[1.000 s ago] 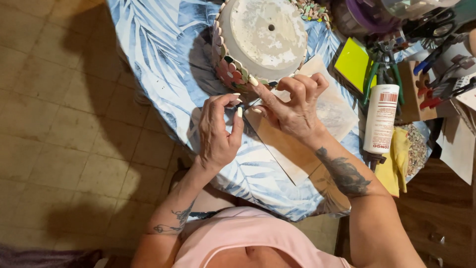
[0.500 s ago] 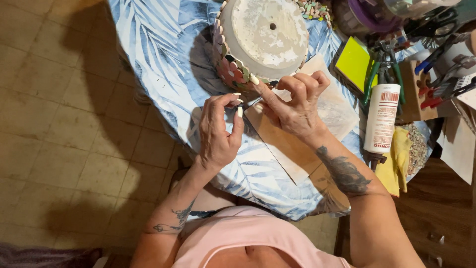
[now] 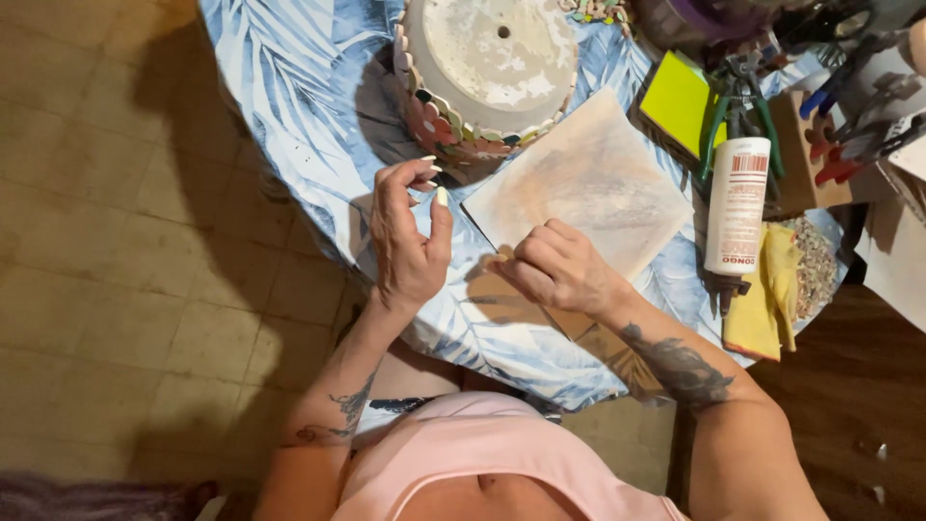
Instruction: Decorating the rim of a ceramic pot by gluing small decorative stones or tiles individually.
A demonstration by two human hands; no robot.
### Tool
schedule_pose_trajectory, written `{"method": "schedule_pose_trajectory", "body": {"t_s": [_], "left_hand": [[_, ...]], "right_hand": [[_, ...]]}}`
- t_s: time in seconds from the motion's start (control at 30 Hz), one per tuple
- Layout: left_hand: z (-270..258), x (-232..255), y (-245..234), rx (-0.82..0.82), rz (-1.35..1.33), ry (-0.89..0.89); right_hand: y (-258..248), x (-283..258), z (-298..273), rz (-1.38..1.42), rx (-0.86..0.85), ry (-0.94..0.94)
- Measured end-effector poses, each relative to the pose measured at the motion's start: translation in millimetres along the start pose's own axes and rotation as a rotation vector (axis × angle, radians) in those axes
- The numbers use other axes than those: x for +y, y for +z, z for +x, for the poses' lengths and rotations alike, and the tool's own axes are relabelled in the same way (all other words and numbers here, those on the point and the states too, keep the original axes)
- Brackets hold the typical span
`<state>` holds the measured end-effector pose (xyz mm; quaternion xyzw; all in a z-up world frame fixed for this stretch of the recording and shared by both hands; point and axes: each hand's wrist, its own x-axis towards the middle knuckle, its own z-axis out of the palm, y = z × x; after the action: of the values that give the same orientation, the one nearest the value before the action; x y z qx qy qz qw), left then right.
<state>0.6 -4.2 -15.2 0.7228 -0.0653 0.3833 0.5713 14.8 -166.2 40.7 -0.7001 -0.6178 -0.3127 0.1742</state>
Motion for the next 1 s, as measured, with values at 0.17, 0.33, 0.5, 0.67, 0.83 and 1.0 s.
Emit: {"method": "schedule_pose_trajectory", "body": {"t_s": [0.17, 0.33, 0.5, 0.67, 0.83, 1.0], "left_hand": [[0.6, 4.2, -0.1, -0.006, 0.041, 0.034], [3.5, 9.7, 2.6, -0.005, 0.105, 0.097], [3.8, 9.4, 5.0, 0.007, 0.131, 0.088], [2.8, 11.7, 3.3, -0.016, 0.126, 0.071], [4.8, 12.0, 2.5, -0.031, 0.122, 0.06], [3.3, 10.4, 2.8, -0.053, 0.134, 0.05]], "right_hand": [[-4.8, 10.2, -31.1, -0.045, -0.08, 0.099], [-7.4, 25.9, -22.8, -0.153, -0.036, 0.223], [0.5, 33.3, 6.2, -0.411, -0.048, 0.172], [11.8, 35.6, 10.9, -0.407, -0.073, 0.198], [11.4, 37.6, 14.8, -0.424, -0.098, 0.225], [12.1, 38.3, 12.6, -0.346, -0.092, 0.272]]}}
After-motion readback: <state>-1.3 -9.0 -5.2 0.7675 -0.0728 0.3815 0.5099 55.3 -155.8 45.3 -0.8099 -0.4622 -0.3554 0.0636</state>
